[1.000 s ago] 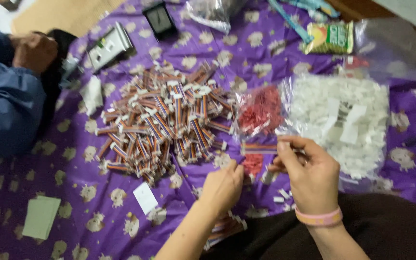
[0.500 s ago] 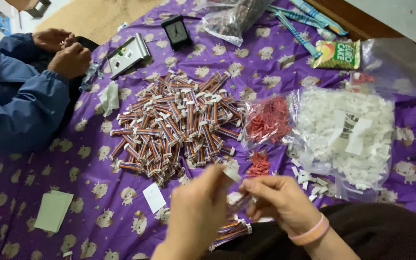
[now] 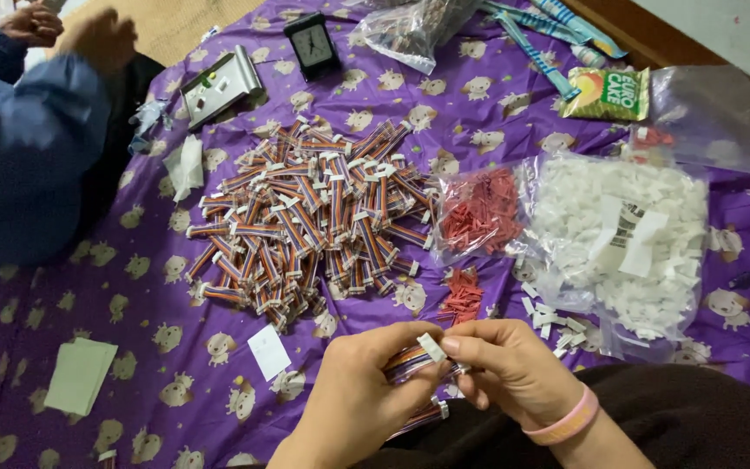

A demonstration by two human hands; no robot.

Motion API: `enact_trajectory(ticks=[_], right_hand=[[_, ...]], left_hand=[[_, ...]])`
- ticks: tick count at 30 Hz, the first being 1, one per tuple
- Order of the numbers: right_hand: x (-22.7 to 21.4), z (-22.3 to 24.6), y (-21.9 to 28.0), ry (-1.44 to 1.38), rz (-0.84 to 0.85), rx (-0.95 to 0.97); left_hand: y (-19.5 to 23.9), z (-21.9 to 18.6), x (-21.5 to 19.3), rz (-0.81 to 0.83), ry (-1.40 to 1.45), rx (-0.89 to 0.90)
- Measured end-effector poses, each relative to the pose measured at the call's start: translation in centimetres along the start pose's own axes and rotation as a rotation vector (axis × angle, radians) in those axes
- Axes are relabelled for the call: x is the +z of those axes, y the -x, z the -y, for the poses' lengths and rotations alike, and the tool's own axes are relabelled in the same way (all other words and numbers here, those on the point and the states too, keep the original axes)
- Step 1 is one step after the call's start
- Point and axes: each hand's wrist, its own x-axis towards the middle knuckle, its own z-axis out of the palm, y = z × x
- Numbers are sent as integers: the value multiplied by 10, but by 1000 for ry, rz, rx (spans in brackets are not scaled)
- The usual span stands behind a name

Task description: The person repeatedly picks up small striped ribbon cables and white plastic connectors, then inserts the connector onto the cable end. The person works one at a time, stacking completed units on the purple surface. Another person is visible in the background performing a similar task.

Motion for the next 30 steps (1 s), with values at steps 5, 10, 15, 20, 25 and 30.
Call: enact_trajectory(ticks=[5,10,15,20,25,30], right_hand=[[10,15,8,2,-78,66],[16,20,12,39,-83,32],[-1,-2,3,446,17,-176],[-2,0,6,481,70,-245],[1,-1,7,487,138,-287],[2,-5,4,418,115,-230]], left_hand=[[-3,-4,-13,31,-82,6],[4,14,-10,40,-301,90],[7,19,-10,55,-416,170],[7,15,-7,27,-425,248],[6,21,-5,10,-426,267],[0,11,-17,156,-230,77]])
